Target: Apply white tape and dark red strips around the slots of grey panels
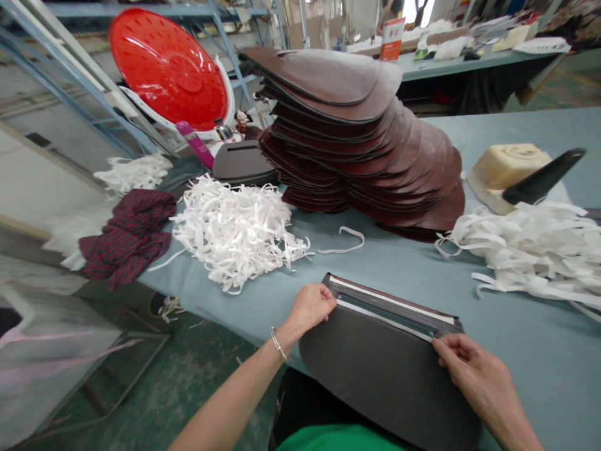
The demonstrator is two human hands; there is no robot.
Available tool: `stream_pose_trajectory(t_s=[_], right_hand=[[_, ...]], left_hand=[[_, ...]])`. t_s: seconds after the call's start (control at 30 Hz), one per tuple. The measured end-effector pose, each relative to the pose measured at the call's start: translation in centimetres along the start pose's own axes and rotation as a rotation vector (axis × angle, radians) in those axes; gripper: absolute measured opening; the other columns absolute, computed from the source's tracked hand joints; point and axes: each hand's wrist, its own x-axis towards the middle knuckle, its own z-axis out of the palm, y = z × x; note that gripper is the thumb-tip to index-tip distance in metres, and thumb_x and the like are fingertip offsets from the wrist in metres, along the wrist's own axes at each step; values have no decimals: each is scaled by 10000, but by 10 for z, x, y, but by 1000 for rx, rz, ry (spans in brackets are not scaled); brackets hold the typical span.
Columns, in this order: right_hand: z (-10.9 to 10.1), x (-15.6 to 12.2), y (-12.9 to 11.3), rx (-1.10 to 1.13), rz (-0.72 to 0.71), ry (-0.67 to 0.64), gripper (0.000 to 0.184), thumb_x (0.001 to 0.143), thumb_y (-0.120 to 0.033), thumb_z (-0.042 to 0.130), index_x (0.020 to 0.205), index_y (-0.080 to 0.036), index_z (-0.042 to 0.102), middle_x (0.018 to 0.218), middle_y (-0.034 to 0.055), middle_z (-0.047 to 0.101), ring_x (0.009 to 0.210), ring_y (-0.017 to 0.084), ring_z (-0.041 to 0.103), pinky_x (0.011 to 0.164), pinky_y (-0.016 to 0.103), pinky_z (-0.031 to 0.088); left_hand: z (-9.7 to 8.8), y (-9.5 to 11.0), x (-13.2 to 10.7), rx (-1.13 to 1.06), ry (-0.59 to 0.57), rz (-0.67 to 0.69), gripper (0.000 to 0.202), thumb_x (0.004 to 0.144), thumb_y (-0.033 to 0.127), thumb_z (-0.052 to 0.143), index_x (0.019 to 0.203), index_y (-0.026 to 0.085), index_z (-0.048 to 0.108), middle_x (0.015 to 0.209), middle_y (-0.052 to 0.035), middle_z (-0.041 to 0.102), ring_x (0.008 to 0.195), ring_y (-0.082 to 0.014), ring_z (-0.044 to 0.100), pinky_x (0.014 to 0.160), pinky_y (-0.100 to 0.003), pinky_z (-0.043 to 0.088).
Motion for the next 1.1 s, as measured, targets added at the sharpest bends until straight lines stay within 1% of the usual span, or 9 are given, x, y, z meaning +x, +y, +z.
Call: stream_pose_trajectory(t_s=[0.1,0.17,0.27,0.37,0.5,0.63,0.9,1.0,1.1], right_hand=[[0,0,-2,10,-5,-1,378,714,-585,504,716,-216,586,543,0,612,443,135,518,447,244,367],[-1,-1,-4,32,-7,4,367,710,-572,509,698,-214,586,531,0,605,427,129,505,435,240,359],[-1,-3,-7,75,-1,6,333,715,-532,517,676,-210,590,527,-3,598,430,120,494,430,229,351],[-2,-4,-8,156,33,-25,284,732,-475,521,679,-203,586,536,-14,578,443,106,475,435,218,344],[-3,-5,-10,314,106,-51,242,726,-426,536,679,-190,558,525,-33,536,418,83,422,422,207,316],[-2,-7,-10,311,112,-9,216,730,-396,524,666,-190,536,511,-39,514,421,79,411,425,201,306],[1,-7,-8,136,61,73,178,732,-347,494,642,-200,541,519,-36,527,468,93,446,466,204,312],[1,-7,-10,95,56,88,174,731,-338,487,634,-204,543,513,-37,527,480,97,456,481,207,315],[0,-7,-12,37,49,102,174,732,-333,477,631,-210,547,520,-36,539,499,104,481,499,215,319]], left_hand=[[1,6,-7,41,39,9,96,718,220,544,712,168,624,544,14,601,484,-106,555,509,-196,374],[4,11,-14,120,145,74,67,736,217,551,723,183,607,597,12,608,532,-111,552,541,-209,377],[14,17,-27,284,358,292,78,788,161,516,808,198,582,774,-10,624,701,-136,571,653,-235,411],[26,16,-40,428,441,503,181,846,92,424,872,185,577,888,-46,608,856,-173,558,778,-287,436],[34,5,-53,601,441,645,305,868,71,393,1093,164,577,1043,-86,604,969,-205,537,863,-342,450],[37,-2,-63,817,404,718,563,816,37,447,1341,242,444,1245,-104,538,1091,-247,496,897,-380,453],[45,11,-67,1011,395,676,731,785,-1,452,1388,396,335,1252,-123,509,1077,-268,512,845,-424,481],[51,16,-65,1017,381,690,626,814,25,446,1356,336,415,1237,-123,520,1117,-280,495,882,-439,469],[59,23,-66,1007,337,749,502,824,36,433,1298,185,499,1227,-134,524,1150,-270,471,932,-407,454]])
